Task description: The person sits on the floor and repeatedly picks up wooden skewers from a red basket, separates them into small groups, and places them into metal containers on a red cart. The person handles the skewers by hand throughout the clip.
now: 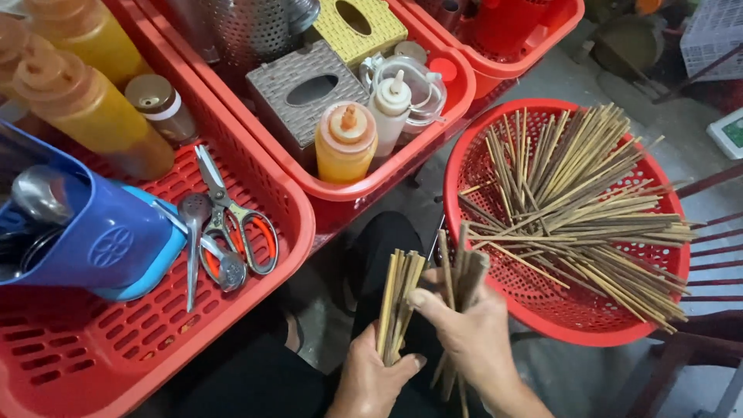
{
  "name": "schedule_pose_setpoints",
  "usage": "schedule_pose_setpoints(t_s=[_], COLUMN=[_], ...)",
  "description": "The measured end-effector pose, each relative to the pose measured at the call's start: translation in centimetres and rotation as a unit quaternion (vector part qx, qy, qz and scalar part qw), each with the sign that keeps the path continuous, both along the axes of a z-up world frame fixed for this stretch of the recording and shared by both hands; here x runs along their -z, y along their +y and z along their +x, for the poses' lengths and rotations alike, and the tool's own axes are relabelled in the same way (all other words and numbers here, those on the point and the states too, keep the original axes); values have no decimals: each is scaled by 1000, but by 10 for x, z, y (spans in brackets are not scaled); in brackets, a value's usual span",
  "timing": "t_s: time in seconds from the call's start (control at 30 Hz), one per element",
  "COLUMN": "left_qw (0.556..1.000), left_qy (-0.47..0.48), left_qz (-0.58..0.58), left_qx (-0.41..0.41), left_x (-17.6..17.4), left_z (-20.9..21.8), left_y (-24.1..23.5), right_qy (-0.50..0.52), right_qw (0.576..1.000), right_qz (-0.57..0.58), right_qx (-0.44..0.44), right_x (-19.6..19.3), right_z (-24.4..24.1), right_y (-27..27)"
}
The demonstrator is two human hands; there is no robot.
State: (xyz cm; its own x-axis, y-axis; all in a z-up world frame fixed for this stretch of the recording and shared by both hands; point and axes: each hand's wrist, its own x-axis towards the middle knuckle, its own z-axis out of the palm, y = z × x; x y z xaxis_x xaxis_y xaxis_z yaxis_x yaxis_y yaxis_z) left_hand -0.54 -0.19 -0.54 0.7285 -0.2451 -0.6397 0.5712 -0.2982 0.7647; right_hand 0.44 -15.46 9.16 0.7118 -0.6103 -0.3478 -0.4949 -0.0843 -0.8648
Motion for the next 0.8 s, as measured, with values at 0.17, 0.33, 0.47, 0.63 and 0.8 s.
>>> schedule_pose_setpoints(t_s=[0.17,0.33,0.47,0.63,0.8], left_qw=[991,998,974,953,942], left_qy=[-37,26,54,139,141], left_qz=[103,-2,-221,-263,-295], left_qx=[82,64,5,-51,-70], left_x=[5,-33,-5,-14,-8], left_z=[-6,1,-6,1,0], left_y=[3,14,21,23,20], right_qy=[-8,-23,-71,-102,-98], right_qw=[1000,998,994,989,985], right_qz=[5,-19,34,80,117], right_qx=[-18,-55,-76,-72,-79], right_x=[0,6,11,33,27], right_z=[9,10,8,4,6], right_y=[10,7,5,-5,-5])
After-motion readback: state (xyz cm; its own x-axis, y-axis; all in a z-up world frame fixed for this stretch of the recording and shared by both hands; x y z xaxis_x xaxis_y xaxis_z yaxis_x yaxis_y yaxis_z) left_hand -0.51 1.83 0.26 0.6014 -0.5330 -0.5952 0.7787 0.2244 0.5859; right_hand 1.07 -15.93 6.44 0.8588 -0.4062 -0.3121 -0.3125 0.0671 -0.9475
